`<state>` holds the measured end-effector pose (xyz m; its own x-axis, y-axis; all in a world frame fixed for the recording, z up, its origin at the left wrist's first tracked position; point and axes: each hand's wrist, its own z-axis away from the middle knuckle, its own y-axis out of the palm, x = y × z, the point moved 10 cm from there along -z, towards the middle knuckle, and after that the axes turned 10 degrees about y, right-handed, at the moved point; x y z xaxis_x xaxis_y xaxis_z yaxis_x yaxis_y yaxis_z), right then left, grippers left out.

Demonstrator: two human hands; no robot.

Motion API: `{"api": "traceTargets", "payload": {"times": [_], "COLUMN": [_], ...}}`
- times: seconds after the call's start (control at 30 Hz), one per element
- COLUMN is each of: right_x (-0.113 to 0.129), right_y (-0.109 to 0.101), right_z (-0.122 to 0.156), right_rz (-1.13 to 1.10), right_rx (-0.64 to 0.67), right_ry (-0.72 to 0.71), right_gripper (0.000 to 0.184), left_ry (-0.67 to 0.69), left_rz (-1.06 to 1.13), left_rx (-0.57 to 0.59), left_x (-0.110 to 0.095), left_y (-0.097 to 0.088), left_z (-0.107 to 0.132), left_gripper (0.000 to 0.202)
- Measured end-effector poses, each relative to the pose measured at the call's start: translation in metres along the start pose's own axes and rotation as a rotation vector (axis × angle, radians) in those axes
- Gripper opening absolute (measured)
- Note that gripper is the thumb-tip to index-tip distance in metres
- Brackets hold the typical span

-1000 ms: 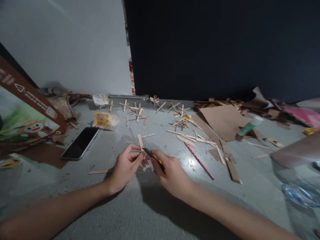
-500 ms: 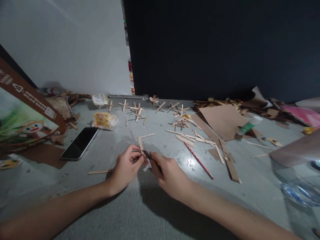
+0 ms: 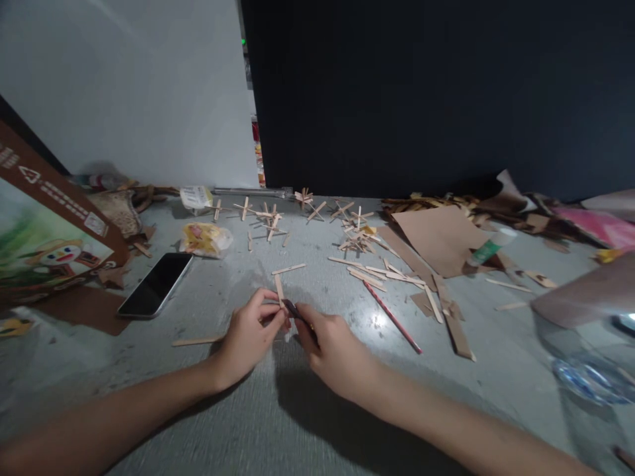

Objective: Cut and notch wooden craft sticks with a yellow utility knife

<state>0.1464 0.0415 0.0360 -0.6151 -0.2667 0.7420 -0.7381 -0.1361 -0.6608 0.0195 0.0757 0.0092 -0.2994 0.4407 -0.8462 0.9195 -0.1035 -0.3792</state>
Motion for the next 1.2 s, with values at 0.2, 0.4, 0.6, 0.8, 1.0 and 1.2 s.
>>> {"api": "traceTargets", "payload": {"times": [0.2,0.4,0.6,0.8,1.0,1.2], "right_x": [0.0,-0.005,-0.004,-0.01,-0.027,-0.024], "right_y": [0.004,0.01,0.01,0.012,0.033,0.045], "right_z": [0.002,0.001,0.001,0.0,0.003,0.003], "right_rz": [0.017,-0.028,0.015,-0.105,-0.523,-0.955], "right_rx": [0.021,0.073,0.044,0.063,0.255,0.392], "right_ry": [-0.005,0.061,0.025,0.108,0.366,0.489], "right_gripper": [0.019,0.019,0.017,0.019,0.031,0.04], "left_ry": [0.012,-0.008,-0.058,-0.019,-0.024,-0.02], "left_rz": [-0.053,-0.059,0.012,-0.011,-0.069,-0.019], "left_rx": [0.003,0.002,0.02,0.018,0.019,-0.002], "left_x": [-0.002,-0.002,0.003,-0.001,0.001,0.002], "left_y": [-0.001,-0.002,0.002,0.001,0.0,0.0], "left_z": [0.001,0.001,0.0,-0.001,-0.001,-0.002], "left_gripper": [0.01,0.013,0.01,0.011,0.013,0.013]}}
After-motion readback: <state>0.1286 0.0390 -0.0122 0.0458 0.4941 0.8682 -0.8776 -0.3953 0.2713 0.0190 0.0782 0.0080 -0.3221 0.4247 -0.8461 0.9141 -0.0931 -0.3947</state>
